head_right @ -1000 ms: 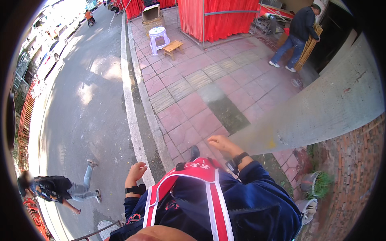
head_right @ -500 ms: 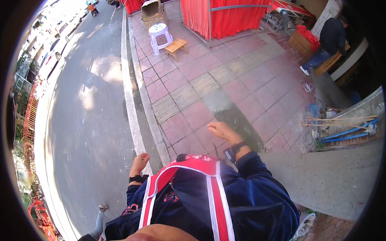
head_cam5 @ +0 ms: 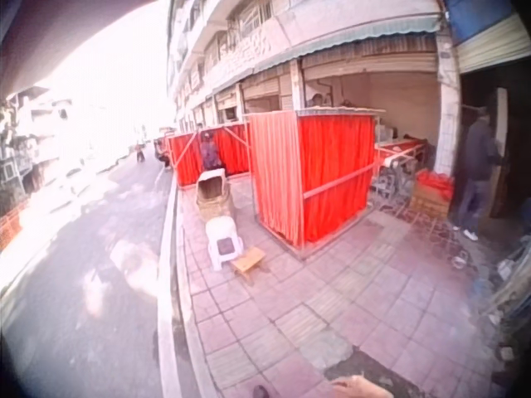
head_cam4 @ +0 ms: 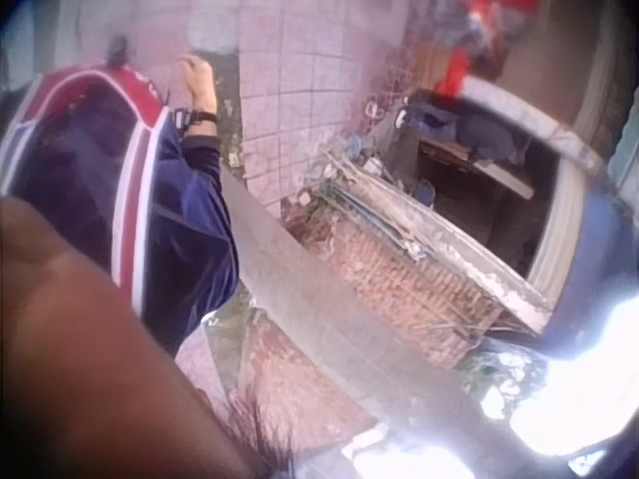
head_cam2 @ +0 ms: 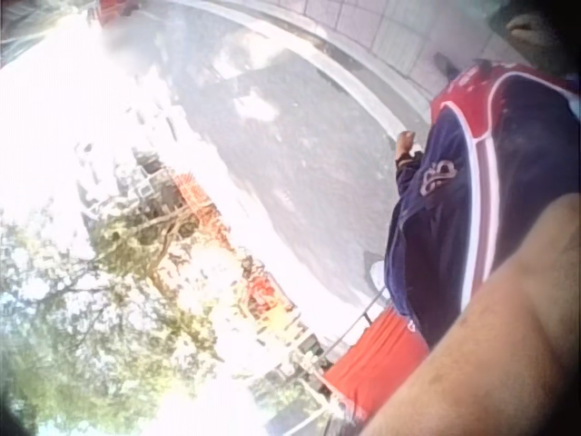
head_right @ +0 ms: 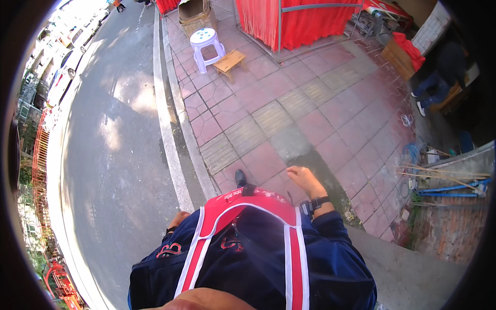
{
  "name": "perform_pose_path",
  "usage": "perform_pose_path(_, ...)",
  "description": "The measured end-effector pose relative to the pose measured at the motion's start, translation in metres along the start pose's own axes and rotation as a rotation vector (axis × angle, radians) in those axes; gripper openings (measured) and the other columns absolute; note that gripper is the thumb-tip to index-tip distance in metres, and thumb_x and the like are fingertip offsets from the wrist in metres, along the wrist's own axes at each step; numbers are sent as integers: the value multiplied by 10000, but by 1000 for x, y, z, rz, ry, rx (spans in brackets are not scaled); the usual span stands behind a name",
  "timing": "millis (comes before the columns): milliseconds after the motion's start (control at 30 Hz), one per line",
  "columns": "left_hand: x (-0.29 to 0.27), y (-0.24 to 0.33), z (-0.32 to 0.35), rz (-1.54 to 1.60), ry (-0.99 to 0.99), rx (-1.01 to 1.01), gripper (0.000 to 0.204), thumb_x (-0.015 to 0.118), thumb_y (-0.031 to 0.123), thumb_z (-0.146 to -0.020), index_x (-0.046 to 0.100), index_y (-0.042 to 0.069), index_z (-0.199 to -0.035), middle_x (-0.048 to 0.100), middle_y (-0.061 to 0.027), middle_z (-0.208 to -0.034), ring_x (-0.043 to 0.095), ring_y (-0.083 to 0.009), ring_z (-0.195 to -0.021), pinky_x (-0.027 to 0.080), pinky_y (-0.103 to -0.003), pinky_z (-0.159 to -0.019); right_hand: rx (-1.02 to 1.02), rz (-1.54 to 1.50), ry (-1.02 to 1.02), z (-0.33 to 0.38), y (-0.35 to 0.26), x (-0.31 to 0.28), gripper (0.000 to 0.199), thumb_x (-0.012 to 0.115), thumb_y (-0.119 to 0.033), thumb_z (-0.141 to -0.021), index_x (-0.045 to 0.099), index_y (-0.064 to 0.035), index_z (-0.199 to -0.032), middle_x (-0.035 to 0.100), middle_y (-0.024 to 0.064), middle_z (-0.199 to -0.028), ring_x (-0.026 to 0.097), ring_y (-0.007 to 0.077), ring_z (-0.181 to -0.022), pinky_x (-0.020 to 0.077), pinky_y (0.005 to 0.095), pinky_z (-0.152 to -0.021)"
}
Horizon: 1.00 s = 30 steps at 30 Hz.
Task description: The person ties red threads together on a metal frame, then lifts and rotates the frame to adjust the threads. They place bamboo sticks into slots along the top edge of the frame to secure the threads.
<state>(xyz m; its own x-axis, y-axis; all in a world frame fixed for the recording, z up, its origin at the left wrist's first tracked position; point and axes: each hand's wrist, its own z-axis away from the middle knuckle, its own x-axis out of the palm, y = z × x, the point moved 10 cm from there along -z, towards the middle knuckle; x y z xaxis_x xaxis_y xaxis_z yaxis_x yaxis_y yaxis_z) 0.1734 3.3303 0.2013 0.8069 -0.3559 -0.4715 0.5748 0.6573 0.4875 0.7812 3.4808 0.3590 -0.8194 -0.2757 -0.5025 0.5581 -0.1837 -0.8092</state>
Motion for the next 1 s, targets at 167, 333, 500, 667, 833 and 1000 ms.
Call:
perform_pose_path(167,-99,127,-152,21,126,245,317,645,273,-870,728,2,-1010,735,-173,-866,718,-289,-805,553,-398,-754,69,13,75,-82,-21,-23,296,655,-179,-927,675,-16,-1174,709,53,-886,648,123,-800,527,278,-739)
perform_pose_path(333,-170,289,-238,-196,130,475,334,653,298,-887,714,15,-1054,731,-196,-937,708,-333,-939,541,-412,-827,176,-101,126,-134,-15,-32,300,638,-181,-939,667,-18,-1189,713,53,-923,652,119,-796,534,276,-735)
perform_pose_path(500,-200,430,-286,3,32,598,322,643,274,-926,694,14,-1109,738,-129,-942,696,-221,-866,537,-355,-793,442,-256,6,-178,51,-23,299,616,-256,-943,685,-49,-1147,708,42,-929,654,127,-778,535,292,-664)
perform_pose_path(667,-222,490,-353,10,-14,572,313,639,264,-934,689,11,-1110,714,-91,-872,665,-164,-823,532,-330,-754,363,-48,-26,-318,78,-41,317,597,-332,-937,706,-54,-1043,685,35,-855,645,133,-743,507,284,-627)
perform_pose_path(833,-283,473,-419,-345,59,373,310,649,276,-877,715,31,-1053,733,-179,-924,713,-293,-888,544,-386,-790,202,-54,-30,-504,15,-57,338,580,-321,-931,702,-27,-1046,706,133,-864,668,190,-806,518,334,-738)
perform_pose_path(1000,-335,454,-453,-87,188,269,330,649,268,-900,702,-15,-1062,735,-176,-939,715,-258,-859,550,-377,-786,-9,42,-138,-654,-80,-68,328,616,-285,-917,691,-24,-1102,720,142,-968,688,250,-896,527,360,-805)
